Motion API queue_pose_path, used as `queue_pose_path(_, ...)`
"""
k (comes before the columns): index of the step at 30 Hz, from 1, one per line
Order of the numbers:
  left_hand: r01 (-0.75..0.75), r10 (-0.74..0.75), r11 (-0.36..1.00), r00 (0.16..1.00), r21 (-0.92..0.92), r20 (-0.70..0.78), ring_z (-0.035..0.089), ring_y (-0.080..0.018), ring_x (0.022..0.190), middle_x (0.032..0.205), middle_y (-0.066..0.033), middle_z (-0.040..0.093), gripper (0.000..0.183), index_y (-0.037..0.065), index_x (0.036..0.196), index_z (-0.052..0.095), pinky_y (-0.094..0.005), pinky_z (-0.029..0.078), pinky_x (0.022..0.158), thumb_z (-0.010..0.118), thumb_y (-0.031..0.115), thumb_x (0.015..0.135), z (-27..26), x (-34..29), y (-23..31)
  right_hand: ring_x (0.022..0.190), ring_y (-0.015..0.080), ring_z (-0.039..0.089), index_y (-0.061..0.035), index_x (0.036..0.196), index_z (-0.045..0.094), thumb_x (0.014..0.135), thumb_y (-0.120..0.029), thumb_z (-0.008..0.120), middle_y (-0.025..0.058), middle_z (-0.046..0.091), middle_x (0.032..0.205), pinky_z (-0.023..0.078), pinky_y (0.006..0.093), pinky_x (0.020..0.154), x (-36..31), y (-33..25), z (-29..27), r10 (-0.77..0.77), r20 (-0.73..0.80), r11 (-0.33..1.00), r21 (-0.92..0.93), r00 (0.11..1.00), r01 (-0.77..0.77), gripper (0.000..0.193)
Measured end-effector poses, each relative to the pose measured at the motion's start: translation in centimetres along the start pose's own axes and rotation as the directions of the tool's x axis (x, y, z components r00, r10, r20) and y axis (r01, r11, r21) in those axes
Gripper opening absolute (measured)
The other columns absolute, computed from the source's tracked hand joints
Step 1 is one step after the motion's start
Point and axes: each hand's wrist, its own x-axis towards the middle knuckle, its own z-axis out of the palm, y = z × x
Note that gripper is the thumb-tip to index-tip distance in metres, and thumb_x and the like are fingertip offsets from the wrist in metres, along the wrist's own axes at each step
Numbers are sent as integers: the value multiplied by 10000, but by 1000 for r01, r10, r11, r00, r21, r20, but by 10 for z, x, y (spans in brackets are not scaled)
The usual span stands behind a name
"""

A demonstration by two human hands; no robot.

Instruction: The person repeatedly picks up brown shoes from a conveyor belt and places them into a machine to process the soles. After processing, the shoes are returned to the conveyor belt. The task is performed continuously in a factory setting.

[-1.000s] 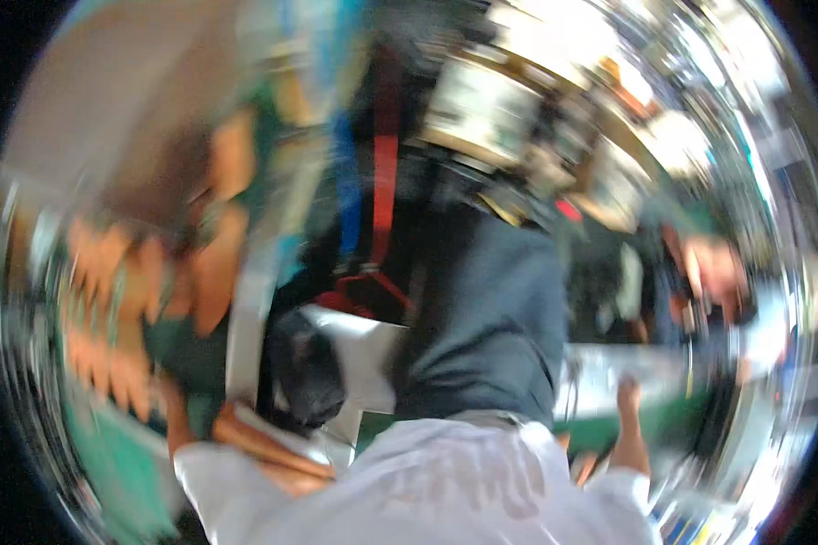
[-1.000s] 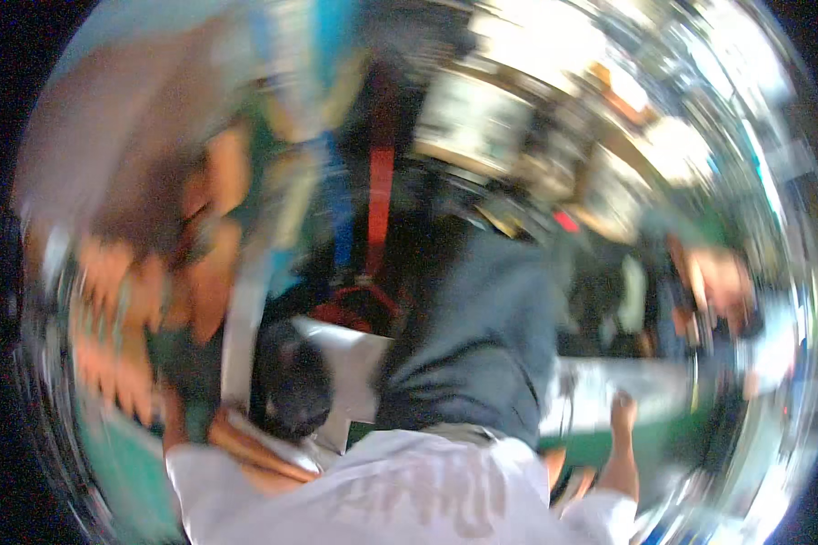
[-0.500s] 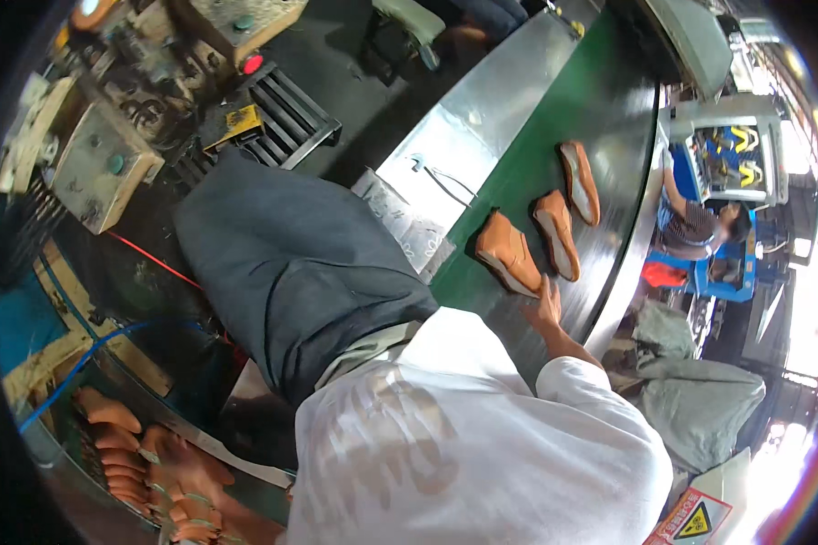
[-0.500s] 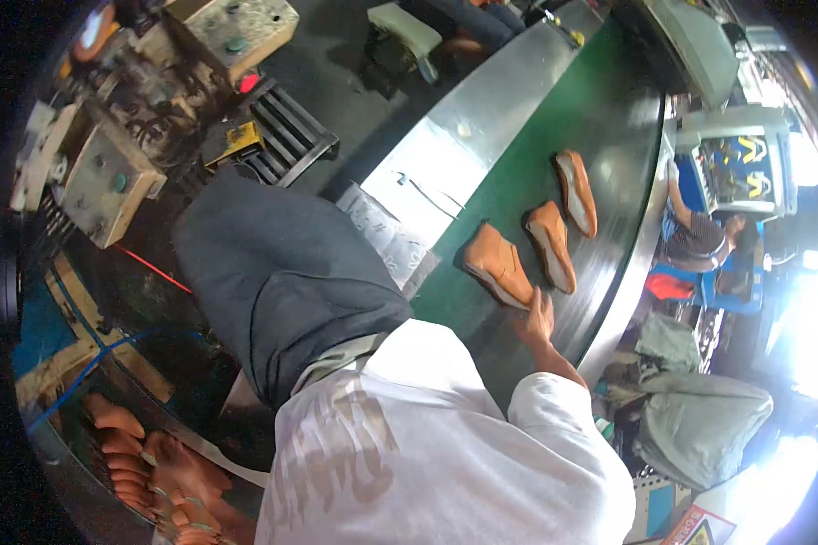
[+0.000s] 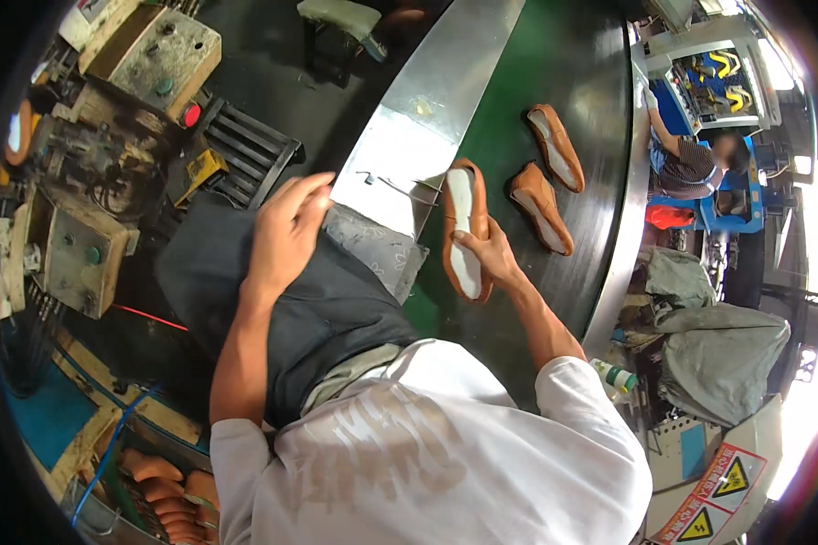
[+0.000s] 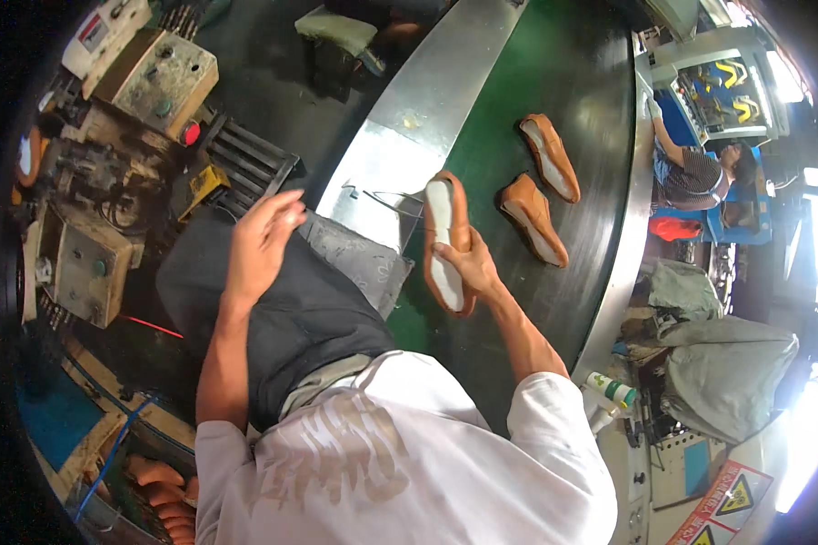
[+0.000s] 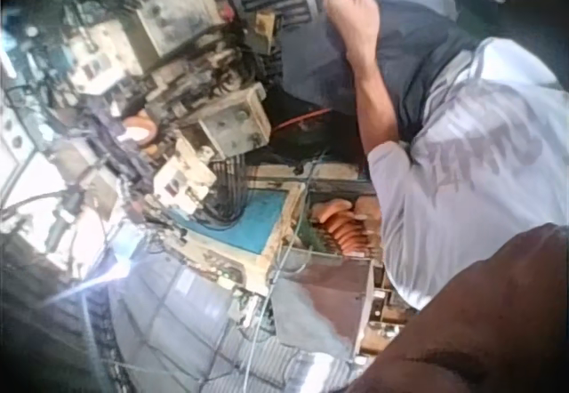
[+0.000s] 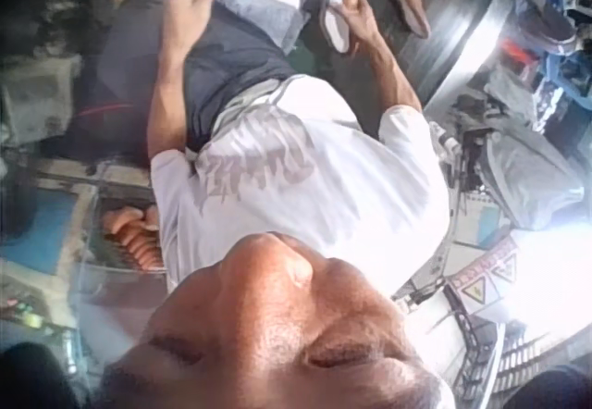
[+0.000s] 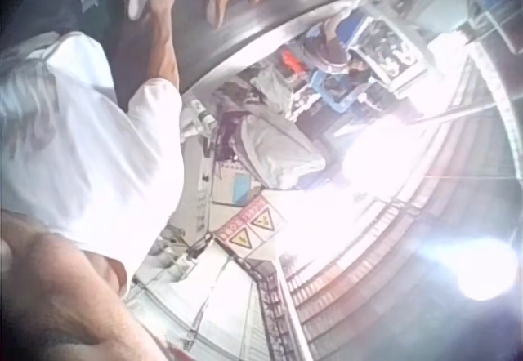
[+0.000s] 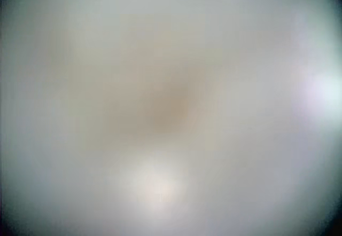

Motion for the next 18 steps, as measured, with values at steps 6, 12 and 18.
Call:
queue_pose_path(6,-173,183,982,974,79,-136,692,-292,1195,1287,-185,697,389,-6,1397,656,-374,581,971,717,108,1029,-2,52,8,1281,402,674,27,1609,411,785,-614,867,292,666,1374,516,454,1125,-14,-159,77,-262,323,955,-49,909,293,1139)
queue_pose_path(12,-74,446,743,796,665,-410,748,-364,1110,1217,-220,739,294,-56,1274,705,-403,601,916,701,-10,983,-119,-38,9,1352,466,624,17,1670,261,796,-600,878,347,619,1434,489,471,1174,-11,-252,180,-365,652,811,-129,665,571,1235)
queue_pose_path(18,-380,10,813,766,-441,-643,601,-339,1404,1499,-213,631,624,-42,1518,523,-457,441,1194,740,253,1014,-150,-154,60,1276,484,620,8,1682,218,738,-364,974,304,541,1454,556,532,1056,-30,-248,262,-846,486,312,117,220,943,1265)
